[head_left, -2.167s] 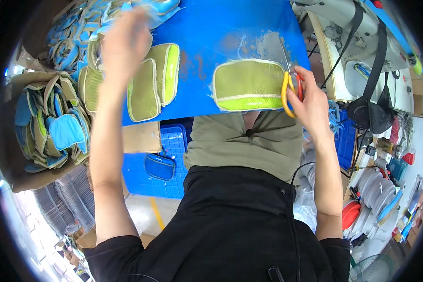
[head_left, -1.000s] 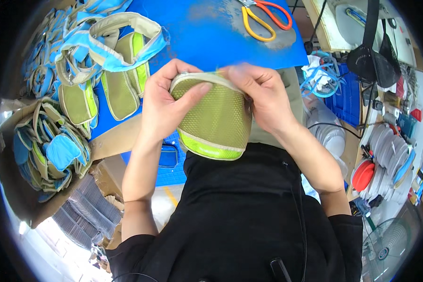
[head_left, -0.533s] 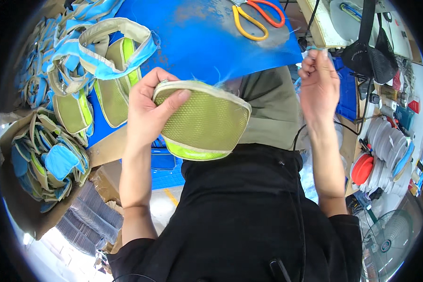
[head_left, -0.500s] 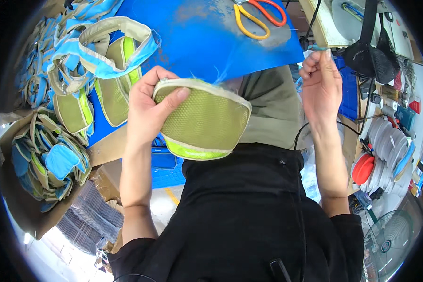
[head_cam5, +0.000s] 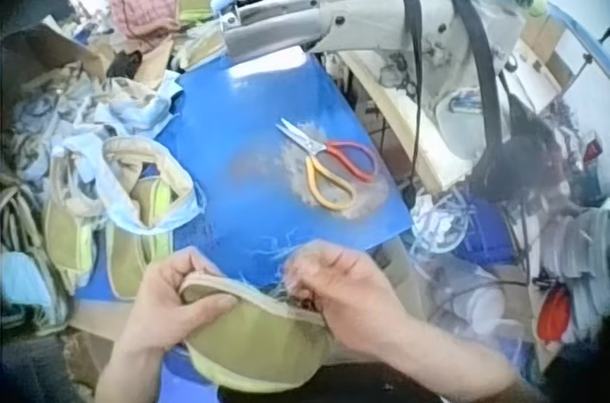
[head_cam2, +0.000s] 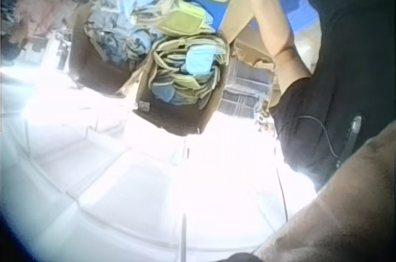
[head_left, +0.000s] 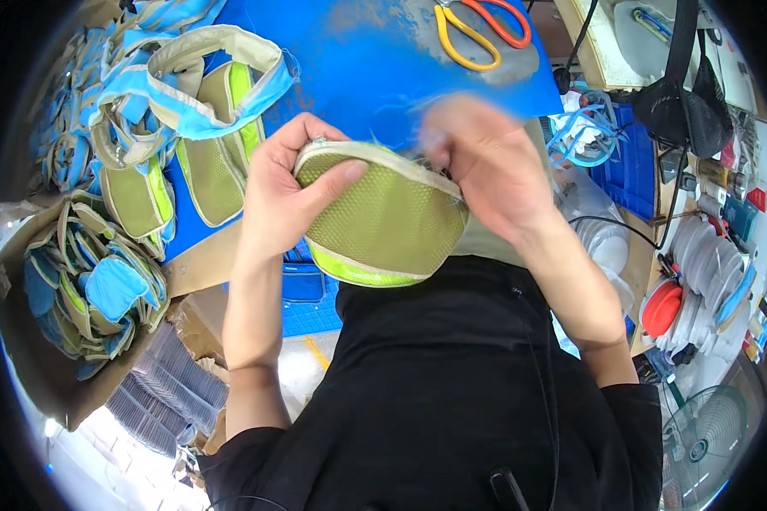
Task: The person assembles small mesh pouches by inserting blue fabric pieces into green mesh pockets. They use scissors to trim excess threads and fabric edges, then fold and align the components. The person repeatedly handles the pouches, adjusting the fabric and inspecting the seams on a blue workbench.
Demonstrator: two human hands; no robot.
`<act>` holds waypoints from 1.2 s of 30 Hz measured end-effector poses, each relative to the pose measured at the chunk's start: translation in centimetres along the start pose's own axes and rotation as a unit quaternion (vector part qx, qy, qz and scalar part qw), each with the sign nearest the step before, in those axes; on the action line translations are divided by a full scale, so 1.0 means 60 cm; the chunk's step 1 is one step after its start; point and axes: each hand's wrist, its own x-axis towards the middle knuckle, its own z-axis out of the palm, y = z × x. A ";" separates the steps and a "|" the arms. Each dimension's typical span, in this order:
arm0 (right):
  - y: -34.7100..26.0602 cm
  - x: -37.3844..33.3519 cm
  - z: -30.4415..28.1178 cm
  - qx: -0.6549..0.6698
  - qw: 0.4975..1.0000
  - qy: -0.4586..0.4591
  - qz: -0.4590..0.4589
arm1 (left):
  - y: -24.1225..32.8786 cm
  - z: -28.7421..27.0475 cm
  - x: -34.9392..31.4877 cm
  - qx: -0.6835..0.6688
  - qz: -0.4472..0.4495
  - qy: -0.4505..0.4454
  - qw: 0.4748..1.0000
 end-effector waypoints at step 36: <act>0.000 -0.044 -0.014 -0.207 0.971 0.114 -0.034 | -0.083 -0.024 -0.007 -0.101 0.101 0.090 0.986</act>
